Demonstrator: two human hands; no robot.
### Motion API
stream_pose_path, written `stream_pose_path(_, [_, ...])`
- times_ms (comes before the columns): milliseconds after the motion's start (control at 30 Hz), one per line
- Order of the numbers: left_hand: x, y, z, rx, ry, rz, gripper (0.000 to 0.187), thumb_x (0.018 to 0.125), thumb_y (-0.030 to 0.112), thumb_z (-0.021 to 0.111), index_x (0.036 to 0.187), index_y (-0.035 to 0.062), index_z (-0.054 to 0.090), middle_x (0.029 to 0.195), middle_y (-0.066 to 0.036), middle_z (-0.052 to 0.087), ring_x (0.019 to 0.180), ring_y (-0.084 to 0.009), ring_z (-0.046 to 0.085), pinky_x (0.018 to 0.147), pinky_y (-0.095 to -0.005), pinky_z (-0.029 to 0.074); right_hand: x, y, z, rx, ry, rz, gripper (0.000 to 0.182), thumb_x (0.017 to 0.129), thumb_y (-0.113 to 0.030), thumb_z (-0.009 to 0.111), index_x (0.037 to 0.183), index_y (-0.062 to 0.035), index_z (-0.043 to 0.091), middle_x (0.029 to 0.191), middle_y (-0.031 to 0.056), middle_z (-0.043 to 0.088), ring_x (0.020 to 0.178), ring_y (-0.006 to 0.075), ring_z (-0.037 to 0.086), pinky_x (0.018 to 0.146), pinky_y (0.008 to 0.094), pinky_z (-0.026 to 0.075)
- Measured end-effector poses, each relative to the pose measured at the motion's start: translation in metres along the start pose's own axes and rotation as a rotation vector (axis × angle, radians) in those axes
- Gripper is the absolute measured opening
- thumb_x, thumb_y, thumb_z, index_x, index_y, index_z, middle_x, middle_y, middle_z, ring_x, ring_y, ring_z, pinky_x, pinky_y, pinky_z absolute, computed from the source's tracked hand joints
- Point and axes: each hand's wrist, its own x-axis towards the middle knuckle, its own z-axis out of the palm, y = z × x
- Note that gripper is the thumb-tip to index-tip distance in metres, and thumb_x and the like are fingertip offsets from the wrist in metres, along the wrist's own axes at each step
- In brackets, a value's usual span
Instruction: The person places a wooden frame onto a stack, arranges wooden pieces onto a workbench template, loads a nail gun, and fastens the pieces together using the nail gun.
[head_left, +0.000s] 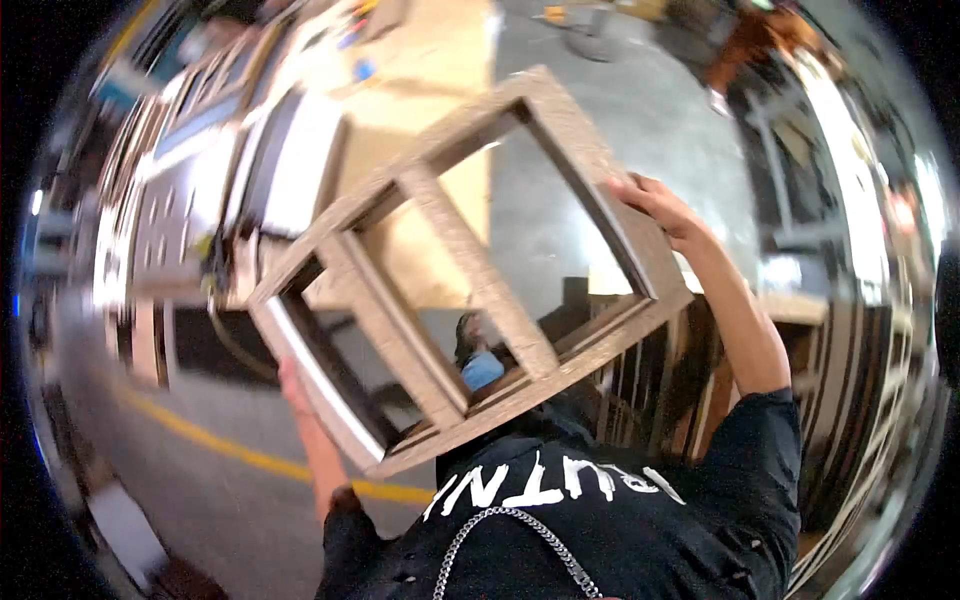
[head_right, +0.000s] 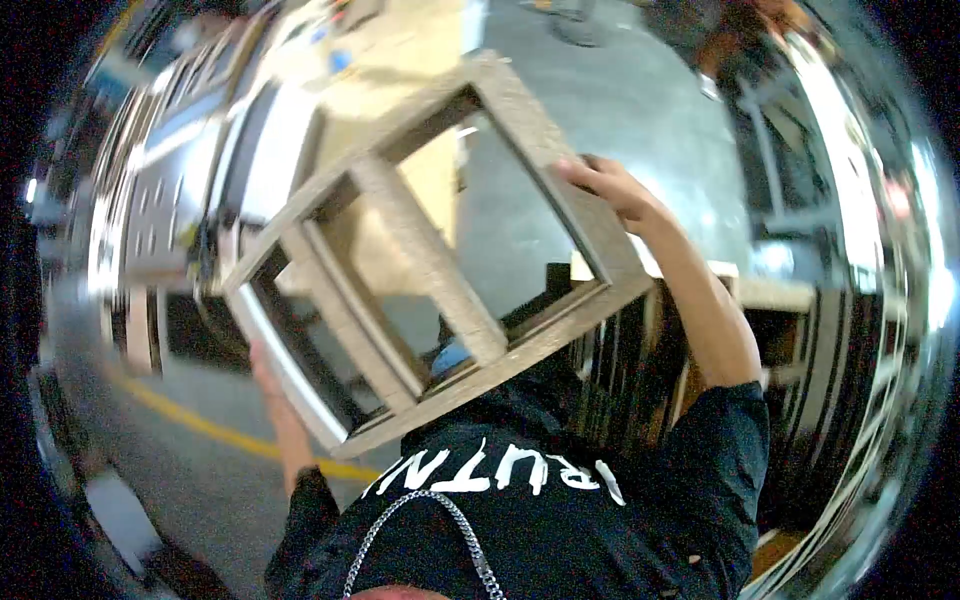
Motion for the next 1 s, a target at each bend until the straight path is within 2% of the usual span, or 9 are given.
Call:
stream_pose_path(67, [-0.027, -0.035, -0.008, -0.056, 0.258, -0.022, 0.064, 0.088, 0.051, 0.055, 0.132, 0.0039, 0.049, 0.117, -0.013, 0.059, 0.098, -0.0276, 0.06, 0.087, -0.0406, 0.051, 0.03, 0.019, 0.018, -0.016, -0.088, 0.044, 0.079, 0.079, -0.056, 0.069, 0.127, 0.0048, 0.053, 0.105, 0.0122, 0.063, 0.087, 0.0165, 0.062, 0.074, 0.031, 0.05])
stream_pose_path(133, [-0.039, -0.062, -0.021, -0.345, 0.091, -0.068, 0.063, 0.089, 0.051, 0.057, 0.132, 0.0047, 0.049, 0.116, -0.011, 0.059, 0.099, -0.0245, 0.06, 0.087, -0.0381, 0.051, 0.043, 0.024, 0.015, -0.055, -0.08, 0.1, 0.079, 0.08, -0.057, 0.067, 0.129, 0.0041, 0.052, 0.102, 0.0115, 0.063, 0.085, 0.0166, 0.062, 0.074, 0.0318, 0.05])
stream_pose_path(367, [-0.085, 0.032, 0.074, -0.046, 0.169, -0.226, 0.06, 0.097, 0.048, 0.041, 0.143, 0.0095, 0.039, 0.136, -0.012, 0.048, 0.122, -0.023, 0.047, 0.107, -0.0374, 0.036, 0.03, 0.033, 0.004, -0.028, 0.041, 0.168, 0.063, 0.087, -0.046, 0.066, 0.127, 0.0011, 0.052, 0.101, 0.0084, 0.064, 0.08, 0.0128, 0.062, 0.069, 0.027, 0.053])
stream_pose_path(400, [-0.059, -0.008, 0.04, 0.124, 0.134, 0.121, 0.062, 0.094, 0.049, 0.044, 0.142, 0.0086, 0.04, 0.135, -0.013, 0.049, 0.121, -0.0255, 0.049, 0.105, -0.0379, 0.038, 0.026, 0.04, -0.008, -0.056, 0.02, 0.109, 0.065, 0.087, -0.047, 0.066, 0.127, 0.0025, 0.052, 0.102, 0.0097, 0.064, 0.084, 0.0132, 0.062, 0.072, 0.0276, 0.052])
stream_pose_path(467, [0.009, -0.007, 0.006, -0.039, 0.038, -0.094, 0.062, 0.093, 0.045, 0.044, 0.141, 0.0065, 0.041, 0.134, -0.014, 0.05, 0.119, -0.028, 0.051, 0.103, -0.0392, 0.041, -0.016, 0.026, -0.019, -0.059, 0.115, 0.041, 0.076, 0.081, -0.055, 0.067, 0.127, 0.0041, 0.053, 0.108, 0.0139, 0.063, 0.091, 0.0186, 0.062, 0.079, 0.0307, 0.051])
stream_pose_path(500, [-0.002, 0.014, 0.069, 0.045, -0.086, 0.181, 0.058, 0.095, 0.04, 0.042, 0.135, -0.0029, 0.043, 0.122, -0.015, 0.056, 0.11, -0.0263, 0.055, 0.098, -0.0402, 0.044, -0.049, 0.001, -0.02, -0.2, 0.222, 0.046, 0.082, 0.08, -0.06, 0.065, 0.129, 0.0041, 0.051, 0.115, 0.0184, 0.061, 0.102, 0.0242, 0.06, 0.09, 0.0353, 0.047])
stream_pose_path(533, [0.059, 0.011, 0.015, 0.137, -0.181, 0.086, 0.065, 0.093, 0.046, 0.044, 0.142, 0.0029, 0.04, 0.135, -0.014, 0.049, 0.119, -0.0295, 0.05, 0.104, -0.0399, 0.04, -0.078, -0.009, -0.024, -0.169, 0.26, 0.053, 0.089, 0.079, -0.064, 0.063, 0.134, 0.0041, 0.047, 0.123, 0.022, 0.058, 0.115, 0.0283, 0.055, 0.1, 0.0377, 0.041])
stream_pose_path(633, [0.134, 0.055, 0.051, 0.217, -0.217, 0.108, 0.059, 0.097, 0.041, 0.039, 0.143, 0.0024, 0.038, 0.142, -0.012, 0.044, 0.125, -0.0275, 0.047, 0.109, -0.0372, 0.035, -0.158, -0.012, -0.034, -0.051, 0.467, 0.06, 0.091, 0.079, -0.063, 0.063, 0.137, 0.0038, 0.044, 0.128, 0.0222, 0.055, 0.121, 0.0295, 0.051, 0.102, 0.0375, 0.039])
stream_pose_path(1000, [0.131, 0.135, 0.473, 0.404, -1.187, 0.199, 0.057, 0.099, 0.039, 0.037, 0.143, 0.0035, 0.038, 0.142, -0.009, 0.045, 0.127, -0.0224, 0.045, 0.11, -0.0353, 0.034, -0.423, 0.03, 0.0, 0.255, 1.189, -0.145, 0.064, 0.089, -0.054, 0.054, 0.124, -0.0004, 0.056, 0.112, 0.0109, 0.062, 0.1, 0.0208, 0.058, 0.089, 0.0309, 0.044])
